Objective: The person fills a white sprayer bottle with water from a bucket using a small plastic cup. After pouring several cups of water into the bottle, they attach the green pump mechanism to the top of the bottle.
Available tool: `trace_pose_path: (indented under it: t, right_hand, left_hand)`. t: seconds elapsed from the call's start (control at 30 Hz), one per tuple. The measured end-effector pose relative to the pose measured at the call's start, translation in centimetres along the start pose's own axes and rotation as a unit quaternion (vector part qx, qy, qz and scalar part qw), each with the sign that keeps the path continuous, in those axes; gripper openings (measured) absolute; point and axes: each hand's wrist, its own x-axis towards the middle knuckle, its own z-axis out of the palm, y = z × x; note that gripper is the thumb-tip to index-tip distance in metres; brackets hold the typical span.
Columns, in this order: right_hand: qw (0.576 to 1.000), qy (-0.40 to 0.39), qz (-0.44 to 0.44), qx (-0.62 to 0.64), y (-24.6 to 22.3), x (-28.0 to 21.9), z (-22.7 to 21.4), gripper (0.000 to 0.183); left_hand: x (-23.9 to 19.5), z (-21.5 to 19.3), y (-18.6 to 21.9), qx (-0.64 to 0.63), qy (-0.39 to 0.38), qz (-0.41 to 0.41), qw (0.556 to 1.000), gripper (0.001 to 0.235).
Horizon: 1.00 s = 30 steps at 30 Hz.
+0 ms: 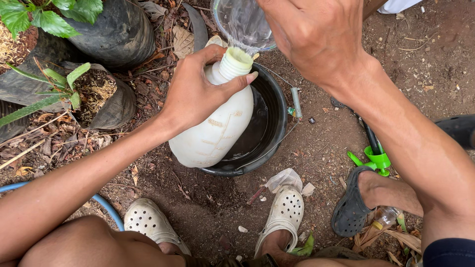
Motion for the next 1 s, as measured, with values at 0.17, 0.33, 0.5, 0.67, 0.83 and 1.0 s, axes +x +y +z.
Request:
trace_pose_path:
  t: [0.17,0.33,0.5,0.67,0.83,1.0]
  right_hand:
    - [1.000,-0.002,0.000,0.021,-0.5,0.4,-0.4,0.026]
    - [0.999,0.010,-0.033,-0.011,-1.2,2.1,-1.3,0.032]
    - [0.997,0.038,-0.039,-0.051,-0.3,2.2,-1.3,0.037]
    - [0.992,0.016,0.113,0.052,1.8,0.4,0.3,0.044]
    - [0.953,-0.060,0.252,0.156,3.2,-0.5,1.1,0.037]
    - [0.829,-0.284,0.428,0.220,0.1,-0.7,0.4,0.033]
  left_hand:
    - [-0.1,-0.5,0.1,-0.013,-0.004,0.007,1.000,0.037]
    - [-0.7,-1.3,0.4,-0.031,-0.001,-0.013,0.999,0.038]
    - [-1.4,-2.5,0.4,-0.048,-0.014,-0.024,0.998,0.039]
    - [-1.6,-3.8,0.7,-0.035,-0.051,-0.024,0.998,0.040]
    - [-2.0,-5.1,2.0,-0.070,-0.093,-0.042,0.992,0.048]
    - [-2.7,-5.6,3.9,-0.089,-0.112,-0.020,0.990,0.048]
